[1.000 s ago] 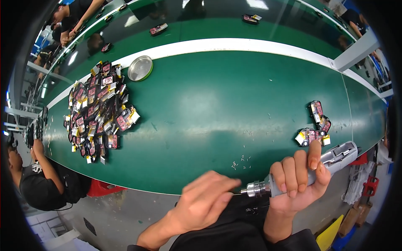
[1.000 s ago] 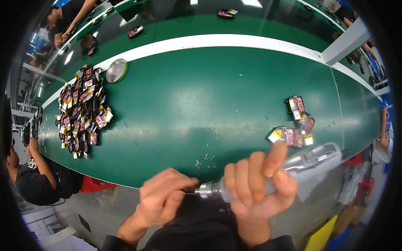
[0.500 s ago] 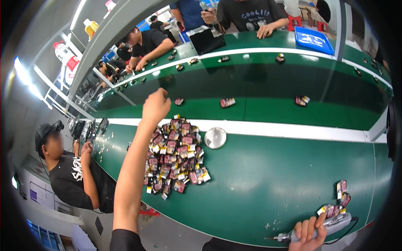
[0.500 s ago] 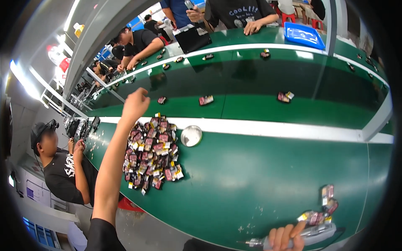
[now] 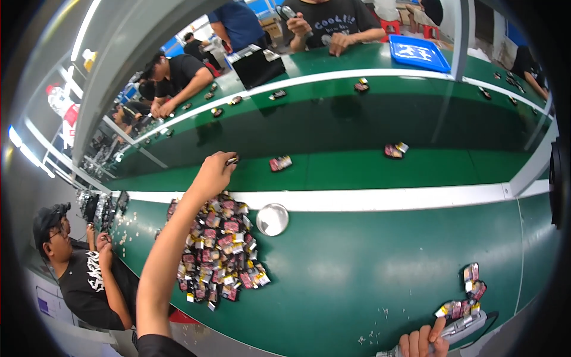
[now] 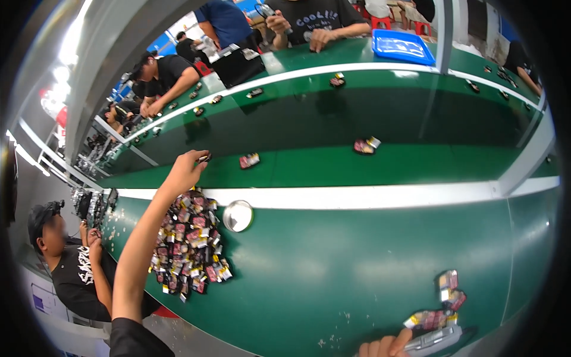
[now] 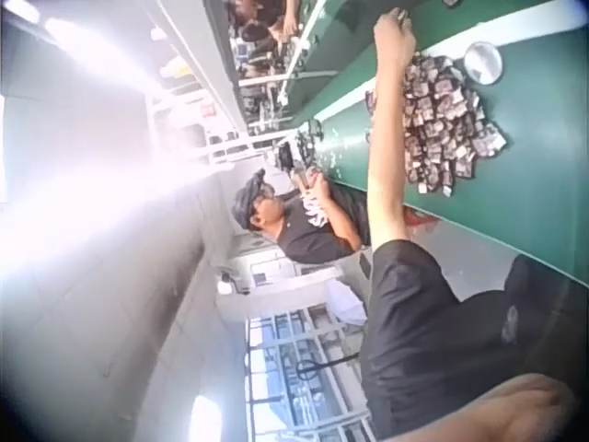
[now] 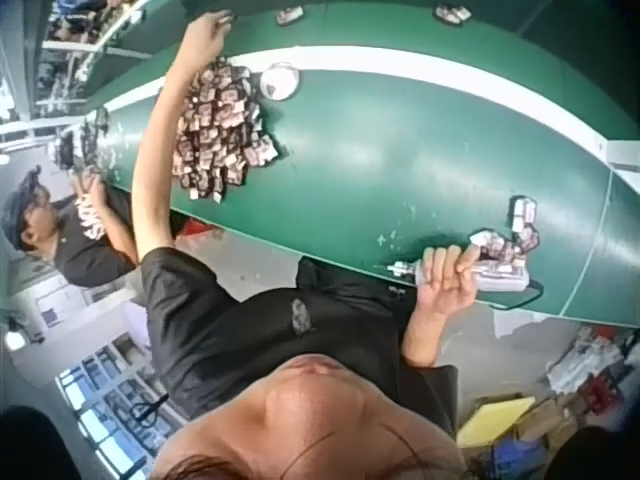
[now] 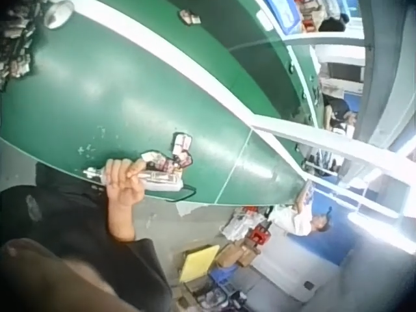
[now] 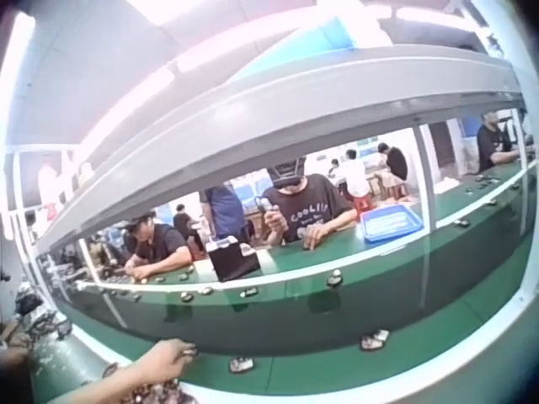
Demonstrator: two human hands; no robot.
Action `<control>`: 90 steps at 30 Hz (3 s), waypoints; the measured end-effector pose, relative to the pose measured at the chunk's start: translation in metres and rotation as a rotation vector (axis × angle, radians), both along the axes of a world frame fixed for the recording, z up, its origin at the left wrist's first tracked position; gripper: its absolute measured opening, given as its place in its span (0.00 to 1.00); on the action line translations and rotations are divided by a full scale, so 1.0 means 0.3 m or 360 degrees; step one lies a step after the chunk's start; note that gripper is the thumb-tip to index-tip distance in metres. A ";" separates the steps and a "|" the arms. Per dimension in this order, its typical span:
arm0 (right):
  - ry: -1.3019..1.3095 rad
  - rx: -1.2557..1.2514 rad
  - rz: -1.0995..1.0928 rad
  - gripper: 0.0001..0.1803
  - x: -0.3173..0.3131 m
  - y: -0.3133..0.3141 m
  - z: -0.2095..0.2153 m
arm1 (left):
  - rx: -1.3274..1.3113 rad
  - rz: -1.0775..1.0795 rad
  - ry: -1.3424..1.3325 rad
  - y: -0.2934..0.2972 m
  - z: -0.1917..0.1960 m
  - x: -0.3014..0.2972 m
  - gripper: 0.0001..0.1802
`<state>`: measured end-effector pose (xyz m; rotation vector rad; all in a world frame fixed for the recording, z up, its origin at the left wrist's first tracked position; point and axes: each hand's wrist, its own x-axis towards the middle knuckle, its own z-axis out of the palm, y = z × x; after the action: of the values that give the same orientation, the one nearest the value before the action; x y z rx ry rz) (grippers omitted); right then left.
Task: Assembling small electronic components using an electric screwdriver on an assembly line.
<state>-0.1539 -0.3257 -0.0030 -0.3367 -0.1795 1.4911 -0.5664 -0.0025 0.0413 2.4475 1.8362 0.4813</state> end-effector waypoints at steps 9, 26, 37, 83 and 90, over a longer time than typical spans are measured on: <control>-0.0099 -0.0010 -0.0002 0.05 -0.021 -0.008 0.002 | -0.0200 -0.1343 -0.0050 -0.779 -0.016 0.506 0.25; -0.0332 -0.0556 0.0494 0.10 -0.343 -0.167 0.033 | 0.0307 -0.1166 -0.0020 -0.984 -0.151 0.562 0.14; -0.0730 -0.0165 0.0289 0.09 -0.235 -0.111 0.067 | -0.0027 -0.1161 -0.0314 -1.001 -0.128 0.538 0.19; -0.0539 0.0786 -0.0015 0.08 -0.074 0.059 0.112 | 0.0306 -0.0724 -0.0375 -1.018 -0.041 0.299 0.19; -0.0482 0.0205 -0.0169 0.07 0.022 -0.052 -0.033 | 0.0619 0.0416 0.0148 -0.827 -0.024 -0.038 0.17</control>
<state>-0.1474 -0.3412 -0.0130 -0.4597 -0.4897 1.3112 -0.5777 -0.2507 0.0340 2.4974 2.3087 0.8235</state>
